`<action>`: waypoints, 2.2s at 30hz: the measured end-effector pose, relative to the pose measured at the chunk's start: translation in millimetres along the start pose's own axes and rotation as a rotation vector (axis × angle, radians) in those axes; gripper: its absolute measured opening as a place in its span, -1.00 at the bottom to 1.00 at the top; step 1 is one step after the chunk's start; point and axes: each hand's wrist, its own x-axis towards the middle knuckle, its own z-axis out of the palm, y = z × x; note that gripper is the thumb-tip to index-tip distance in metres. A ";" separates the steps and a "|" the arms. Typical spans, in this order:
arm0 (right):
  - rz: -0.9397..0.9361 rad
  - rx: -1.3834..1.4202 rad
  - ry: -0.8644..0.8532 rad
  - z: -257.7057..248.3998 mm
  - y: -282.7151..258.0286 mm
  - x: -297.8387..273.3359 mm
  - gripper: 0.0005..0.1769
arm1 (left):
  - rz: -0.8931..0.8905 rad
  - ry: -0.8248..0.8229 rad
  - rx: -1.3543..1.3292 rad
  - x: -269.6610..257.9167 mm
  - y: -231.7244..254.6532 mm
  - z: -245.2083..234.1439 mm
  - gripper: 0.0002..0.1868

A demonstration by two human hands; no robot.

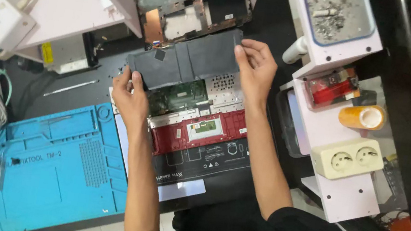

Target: The person disassembles a red laptop by removing screws and detaching the motherboard. They use a screwdriver to loosen screws and a prying tool to separate components, placing removed parts on the workbench.

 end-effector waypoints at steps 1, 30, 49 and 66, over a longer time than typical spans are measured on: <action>-0.012 0.003 0.011 4.9 -3.4 9.3 -0.72 | 0.012 -0.009 -0.008 7.7 12.5 8.4 -0.59; -0.454 -1.023 -0.283 48.9 -8.9 100.1 -0.48 | -0.078 -0.249 0.246 90.4 28.1 89.0 -0.44; -0.404 -0.863 -0.649 -20.8 -30.7 -104.9 -0.36 | -0.088 0.101 0.089 -113.4 74.6 -48.8 -0.70; -0.405 -0.813 -0.555 -27.2 -12.6 -113.1 -0.55 | 0.261 -0.195 0.252 -153.9 72.9 26.2 -0.67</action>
